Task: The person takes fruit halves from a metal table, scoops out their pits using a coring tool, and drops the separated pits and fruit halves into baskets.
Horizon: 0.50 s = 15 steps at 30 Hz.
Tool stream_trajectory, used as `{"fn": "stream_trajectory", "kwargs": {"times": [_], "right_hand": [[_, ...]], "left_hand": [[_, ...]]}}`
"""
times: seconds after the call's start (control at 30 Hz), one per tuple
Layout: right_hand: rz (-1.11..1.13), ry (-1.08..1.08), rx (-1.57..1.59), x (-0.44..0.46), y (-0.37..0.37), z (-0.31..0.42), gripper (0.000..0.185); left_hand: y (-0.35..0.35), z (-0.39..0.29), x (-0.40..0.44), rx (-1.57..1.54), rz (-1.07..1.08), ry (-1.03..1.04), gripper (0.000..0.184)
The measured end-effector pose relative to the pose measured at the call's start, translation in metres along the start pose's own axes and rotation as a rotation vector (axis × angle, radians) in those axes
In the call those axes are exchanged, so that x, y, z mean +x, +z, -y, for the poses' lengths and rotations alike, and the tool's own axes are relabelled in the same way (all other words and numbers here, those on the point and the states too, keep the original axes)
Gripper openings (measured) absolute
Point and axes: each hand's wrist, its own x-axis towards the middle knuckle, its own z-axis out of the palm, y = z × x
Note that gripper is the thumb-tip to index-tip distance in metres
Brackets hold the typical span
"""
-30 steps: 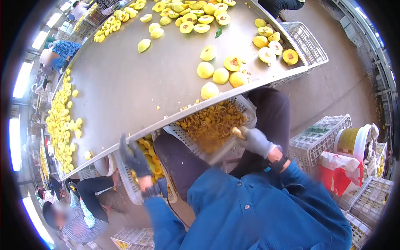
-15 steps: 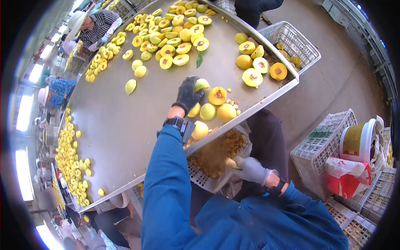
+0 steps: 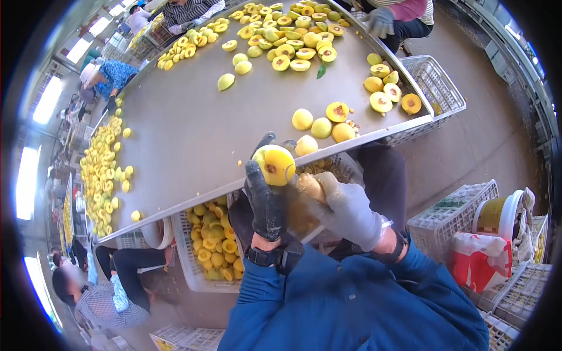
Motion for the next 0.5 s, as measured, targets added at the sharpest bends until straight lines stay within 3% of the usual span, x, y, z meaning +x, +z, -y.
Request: {"fn": "stream_trajectory", "kwargs": {"times": [0.2,0.3,0.43,0.5], "right_hand": [[0.014,-0.01,0.006,-0.012,0.001,0.036,0.026],[-0.007,-0.007,-0.026,-0.013,-0.003,0.044,0.026],[0.018,-0.001,-0.044,-0.018,-0.003,0.047,0.027],[0.019,-0.033,-0.07,-0.021,-0.001,0.047,0.028]], "left_hand": [[-0.012,-0.038,-0.029,-0.507,-0.136,-0.163,0.051],[-0.007,-0.037,-0.034,-0.358,-0.156,-0.065,0.066],[-0.003,-0.054,-0.038,-0.515,-0.174,-0.049,0.066],[-0.004,-0.038,-0.039,-0.382,-0.231,-0.085,0.067]]}}
